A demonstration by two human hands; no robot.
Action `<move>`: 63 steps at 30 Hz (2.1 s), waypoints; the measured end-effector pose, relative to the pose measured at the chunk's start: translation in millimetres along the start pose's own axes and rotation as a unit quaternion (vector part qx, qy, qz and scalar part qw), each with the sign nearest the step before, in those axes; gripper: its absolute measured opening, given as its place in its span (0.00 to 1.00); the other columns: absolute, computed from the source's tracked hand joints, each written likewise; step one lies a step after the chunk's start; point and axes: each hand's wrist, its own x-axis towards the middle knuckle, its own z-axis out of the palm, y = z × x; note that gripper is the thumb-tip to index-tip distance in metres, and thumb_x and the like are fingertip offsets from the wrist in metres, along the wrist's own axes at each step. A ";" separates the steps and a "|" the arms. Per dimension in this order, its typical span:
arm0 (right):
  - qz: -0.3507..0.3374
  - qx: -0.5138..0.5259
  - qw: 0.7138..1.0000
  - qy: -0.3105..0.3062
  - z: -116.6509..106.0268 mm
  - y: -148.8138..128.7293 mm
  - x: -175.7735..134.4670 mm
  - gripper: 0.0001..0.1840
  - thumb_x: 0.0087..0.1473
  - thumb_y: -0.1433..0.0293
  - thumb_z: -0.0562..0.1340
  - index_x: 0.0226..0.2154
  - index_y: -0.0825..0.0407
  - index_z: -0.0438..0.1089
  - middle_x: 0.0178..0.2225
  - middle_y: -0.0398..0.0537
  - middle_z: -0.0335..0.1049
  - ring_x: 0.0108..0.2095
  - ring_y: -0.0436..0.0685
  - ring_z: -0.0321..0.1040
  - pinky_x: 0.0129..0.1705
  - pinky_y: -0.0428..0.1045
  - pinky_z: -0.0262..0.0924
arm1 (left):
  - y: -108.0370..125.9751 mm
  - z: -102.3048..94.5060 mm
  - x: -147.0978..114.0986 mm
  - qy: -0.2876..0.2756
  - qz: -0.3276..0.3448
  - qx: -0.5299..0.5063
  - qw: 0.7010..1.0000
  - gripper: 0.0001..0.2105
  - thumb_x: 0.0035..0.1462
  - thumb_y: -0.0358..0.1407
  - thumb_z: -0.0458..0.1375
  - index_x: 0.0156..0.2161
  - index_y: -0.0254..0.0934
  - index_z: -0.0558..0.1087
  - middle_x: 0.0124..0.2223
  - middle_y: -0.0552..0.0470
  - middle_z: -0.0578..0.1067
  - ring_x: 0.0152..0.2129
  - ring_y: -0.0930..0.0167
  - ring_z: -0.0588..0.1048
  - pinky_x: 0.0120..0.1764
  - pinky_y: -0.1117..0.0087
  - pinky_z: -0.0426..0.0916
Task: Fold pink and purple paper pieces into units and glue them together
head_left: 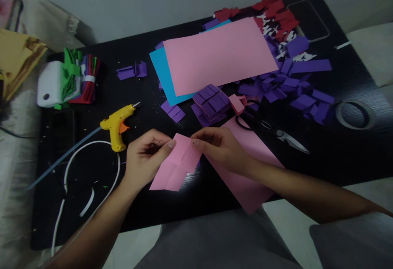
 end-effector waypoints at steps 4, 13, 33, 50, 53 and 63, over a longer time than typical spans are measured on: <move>-0.008 -0.011 1.000 0.018 -0.2 2.0 0.8 0.12 0.53 0.60 0.74 0.34 0.51 0.80 0.32 0.44 0.80 0.33 0.53 0.75 0.39 0.49 0.69 | -1.9 0.1 0.5 0.006 -0.002 0.001 1.000 0.05 0.58 0.32 0.67 0.30 0.39 0.78 0.25 0.58 0.76 0.20 0.78 0.70 0.24 0.79 0.64; -0.013 -0.048 0.999 -0.003 0.2 -0.7 -0.5 0.10 0.55 0.61 0.72 0.34 0.52 0.81 0.32 0.45 0.81 0.33 0.53 0.75 0.38 0.49 0.69 | -0.1 -2.9 5.1 -0.074 -0.030 -0.026 0.996 0.04 0.61 0.36 0.64 0.35 0.38 0.79 0.26 0.56 0.74 0.22 0.75 0.70 0.25 0.75 0.64; 0.002 -0.090 0.995 -0.030 2.4 -0.6 -1.6 0.14 0.58 0.57 0.71 0.33 0.51 0.82 0.29 0.43 0.78 0.30 0.51 0.72 0.34 0.48 0.69 | 2.4 1.1 6.7 -0.123 -0.014 0.007 0.992 0.05 0.60 0.36 0.66 0.32 0.39 0.82 0.26 0.55 0.78 0.22 0.75 0.72 0.25 0.76 0.65; 0.024 -0.027 0.999 -0.025 2.6 -2.9 -1.9 0.15 0.56 0.57 0.73 0.31 0.52 0.77 0.26 0.41 0.72 0.28 0.50 0.71 0.33 0.47 0.70 | 4.4 2.5 6.1 -0.063 -0.024 0.019 0.998 0.04 0.55 0.34 0.67 0.29 0.38 0.81 0.25 0.55 0.78 0.21 0.74 0.73 0.25 0.75 0.66; 0.017 -0.001 0.999 -0.028 1.8 -2.3 -1.7 0.11 0.58 0.61 0.70 0.34 0.52 0.77 0.29 0.42 0.75 0.30 0.51 0.73 0.35 0.47 0.72 | 5.7 1.6 6.8 -0.057 -0.038 0.021 0.997 0.05 0.56 0.35 0.66 0.29 0.38 0.80 0.24 0.55 0.77 0.20 0.75 0.71 0.23 0.76 0.64; -0.043 0.009 0.997 -0.059 -1.4 -3.3 -1.6 0.11 0.54 0.72 0.68 0.42 0.50 0.79 0.39 0.46 0.82 0.40 0.54 0.79 0.45 0.51 0.73 | 4.4 -0.8 8.1 -0.058 -0.066 0.004 0.996 0.08 0.57 0.37 0.66 0.28 0.38 0.79 0.21 0.57 0.72 0.17 0.76 0.65 0.21 0.75 0.59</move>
